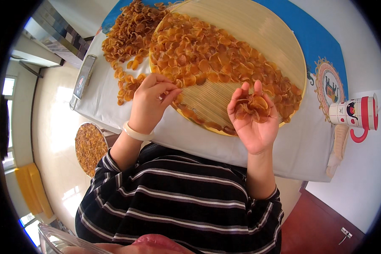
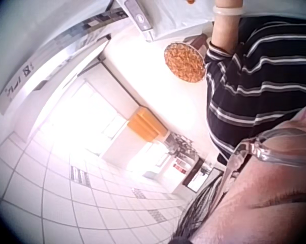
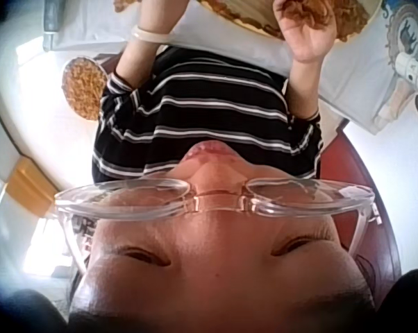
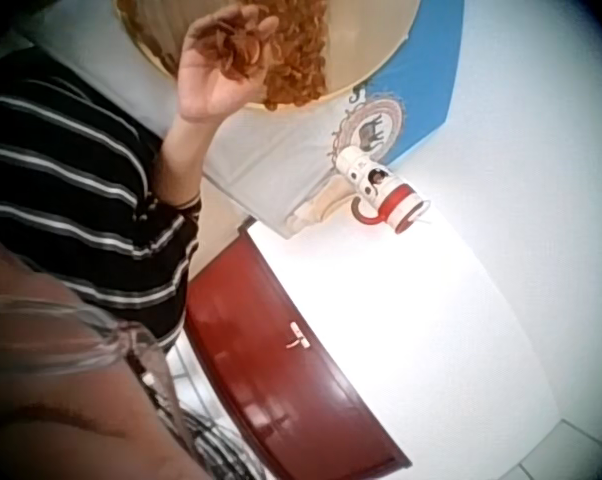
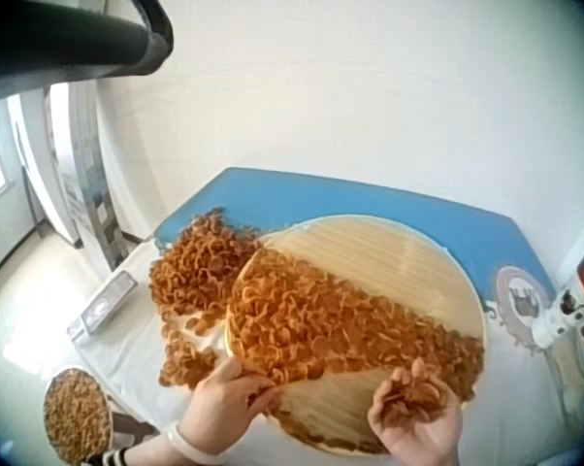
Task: The person sits at a table and sorts dried fruit slices by hand. They pick up individual pieces from a large pile, inspect them, and place them onto a round tray. The person continues this repetitive sorting process throughout the clip.
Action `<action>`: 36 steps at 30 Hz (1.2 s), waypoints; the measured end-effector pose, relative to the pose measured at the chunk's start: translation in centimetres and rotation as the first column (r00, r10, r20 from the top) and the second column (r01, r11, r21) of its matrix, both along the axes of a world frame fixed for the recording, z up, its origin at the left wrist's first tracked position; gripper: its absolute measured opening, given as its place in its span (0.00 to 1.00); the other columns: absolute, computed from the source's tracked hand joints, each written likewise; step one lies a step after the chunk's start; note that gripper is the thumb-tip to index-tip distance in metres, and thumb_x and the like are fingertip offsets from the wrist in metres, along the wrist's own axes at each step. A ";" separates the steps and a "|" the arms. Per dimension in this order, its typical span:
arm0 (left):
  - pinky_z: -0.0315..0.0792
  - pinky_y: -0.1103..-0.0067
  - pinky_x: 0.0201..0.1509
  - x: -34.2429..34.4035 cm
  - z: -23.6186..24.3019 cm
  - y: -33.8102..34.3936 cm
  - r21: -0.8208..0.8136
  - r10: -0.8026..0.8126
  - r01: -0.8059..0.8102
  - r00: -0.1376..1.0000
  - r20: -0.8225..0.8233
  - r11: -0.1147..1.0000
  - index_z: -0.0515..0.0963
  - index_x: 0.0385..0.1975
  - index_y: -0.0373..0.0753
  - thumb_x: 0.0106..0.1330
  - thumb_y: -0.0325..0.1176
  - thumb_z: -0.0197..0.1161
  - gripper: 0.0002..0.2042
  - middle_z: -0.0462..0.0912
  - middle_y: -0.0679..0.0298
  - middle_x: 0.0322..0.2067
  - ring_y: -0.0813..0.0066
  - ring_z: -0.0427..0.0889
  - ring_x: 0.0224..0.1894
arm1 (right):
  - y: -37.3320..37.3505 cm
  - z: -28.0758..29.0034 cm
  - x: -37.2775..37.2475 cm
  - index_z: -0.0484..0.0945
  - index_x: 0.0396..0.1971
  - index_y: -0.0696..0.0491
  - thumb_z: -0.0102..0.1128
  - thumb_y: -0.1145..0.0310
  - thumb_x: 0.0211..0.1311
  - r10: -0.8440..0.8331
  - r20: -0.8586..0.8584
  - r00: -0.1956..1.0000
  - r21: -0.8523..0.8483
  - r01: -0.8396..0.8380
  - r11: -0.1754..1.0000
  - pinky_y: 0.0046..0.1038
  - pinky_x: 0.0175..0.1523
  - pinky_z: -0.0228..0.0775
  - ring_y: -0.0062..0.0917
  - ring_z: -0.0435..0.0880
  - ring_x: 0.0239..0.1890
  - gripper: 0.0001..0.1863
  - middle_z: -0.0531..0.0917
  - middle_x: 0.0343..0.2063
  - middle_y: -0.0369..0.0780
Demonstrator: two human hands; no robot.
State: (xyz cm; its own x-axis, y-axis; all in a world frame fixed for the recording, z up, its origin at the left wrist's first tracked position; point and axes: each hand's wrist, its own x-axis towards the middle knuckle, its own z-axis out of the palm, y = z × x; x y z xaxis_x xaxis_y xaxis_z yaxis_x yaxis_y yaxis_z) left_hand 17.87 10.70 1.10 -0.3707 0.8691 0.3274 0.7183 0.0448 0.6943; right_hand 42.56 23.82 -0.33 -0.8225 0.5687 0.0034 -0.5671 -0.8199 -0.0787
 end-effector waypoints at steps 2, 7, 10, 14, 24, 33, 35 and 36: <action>0.77 0.76 0.40 -0.4 0.5 -0.1 0.065 -0.025 0.030 0.997 -0.074 0.997 0.85 0.33 0.35 0.59 0.27 0.72 0.06 0.79 0.62 0.37 0.68 0.81 0.36 | 0.0 0.0 0.0 0.79 0.60 0.46 0.41 0.61 0.77 -0.004 0.000 1.000 0.006 0.004 1.000 0.39 0.70 0.61 0.32 0.70 0.65 0.20 0.78 0.60 0.41; 0.75 0.71 0.48 -1.4 1.6 -1.1 -0.037 -0.088 0.081 0.962 -0.259 0.996 0.86 0.36 0.41 0.57 0.27 0.71 0.08 0.79 0.65 0.37 0.63 0.78 0.42 | -0.1 0.1 0.0 0.79 0.60 0.47 0.41 0.61 0.78 -0.008 0.008 1.000 0.004 0.008 1.000 0.39 0.70 0.60 0.33 0.70 0.65 0.20 0.78 0.60 0.41; 0.74 0.71 0.50 -1.8 1.3 -1.2 -0.113 -0.191 0.163 0.927 -0.321 0.980 0.85 0.36 0.43 0.56 0.26 0.68 0.08 0.79 0.67 0.38 0.65 0.78 0.43 | 0.0 0.1 0.0 0.79 0.60 0.47 0.41 0.61 0.77 -0.005 0.009 1.000 0.015 0.005 1.000 0.40 0.70 0.60 0.33 0.70 0.66 0.20 0.78 0.60 0.41; 0.73 0.72 0.50 -2.0 1.5 -0.6 -0.126 -0.257 0.225 0.865 -0.432 0.966 0.83 0.34 0.44 0.56 0.25 0.65 0.08 0.79 0.68 0.39 0.66 0.77 0.44 | 0.0 0.0 -0.1 0.78 0.60 0.47 0.42 0.62 0.77 -0.004 0.006 1.000 0.013 0.004 1.000 0.40 0.70 0.60 0.32 0.70 0.66 0.20 0.78 0.60 0.41; 0.72 0.72 0.50 -2.3 1.7 0.1 -0.157 -0.269 0.219 0.824 -0.498 0.963 0.82 0.31 0.44 0.56 0.26 0.63 0.06 0.78 0.70 0.40 0.68 0.77 0.47 | 0.1 -0.1 0.1 0.78 0.60 0.46 0.42 0.61 0.77 -0.008 0.002 1.000 0.029 0.008 1.000 0.40 0.69 0.61 0.32 0.71 0.66 0.20 0.78 0.61 0.40; 0.72 0.72 0.50 -2.1 1.6 0.2 -0.196 -0.268 0.192 0.814 -0.516 0.962 0.81 0.30 0.44 0.57 0.26 0.63 0.04 0.77 0.69 0.39 0.67 0.76 0.46 | -0.1 0.3 -0.1 0.80 0.57 0.50 0.46 0.63 0.74 -0.017 -0.001 1.000 -0.025 0.017 1.000 0.40 0.70 0.61 0.36 0.73 0.64 0.19 0.79 0.59 0.43; 0.72 0.71 0.51 -2.0 1.6 0.2 -0.206 -0.274 0.194 0.815 -0.510 0.959 0.81 0.31 0.43 0.58 0.26 0.63 0.04 0.76 0.68 0.39 0.66 0.76 0.46 | -0.2 0.3 -0.1 0.80 0.57 0.50 0.46 0.63 0.74 -0.018 -0.003 1.000 -0.026 0.018 1.000 0.40 0.70 0.61 0.36 0.73 0.64 0.19 0.79 0.59 0.43; 0.72 0.71 0.51 -2.0 1.6 0.2 -0.211 -0.277 0.194 0.816 -0.507 0.958 0.80 0.31 0.42 0.58 0.26 0.63 0.04 0.76 0.68 0.39 0.66 0.76 0.47 | -0.2 0.3 -0.1 0.80 0.57 0.49 0.46 0.63 0.74 -0.017 -0.004 1.000 -0.026 0.017 1.000 0.40 0.70 0.61 0.36 0.73 0.64 0.19 0.79 0.59 0.43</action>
State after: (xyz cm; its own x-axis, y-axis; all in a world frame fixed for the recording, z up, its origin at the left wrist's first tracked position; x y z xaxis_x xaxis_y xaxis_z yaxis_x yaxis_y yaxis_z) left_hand 15.92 10.94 2.73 0.0445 0.9594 0.2785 0.9727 -0.1052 0.2071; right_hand 42.49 23.67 -0.07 -0.8126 0.5827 -0.0080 -0.5815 -0.8117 -0.0546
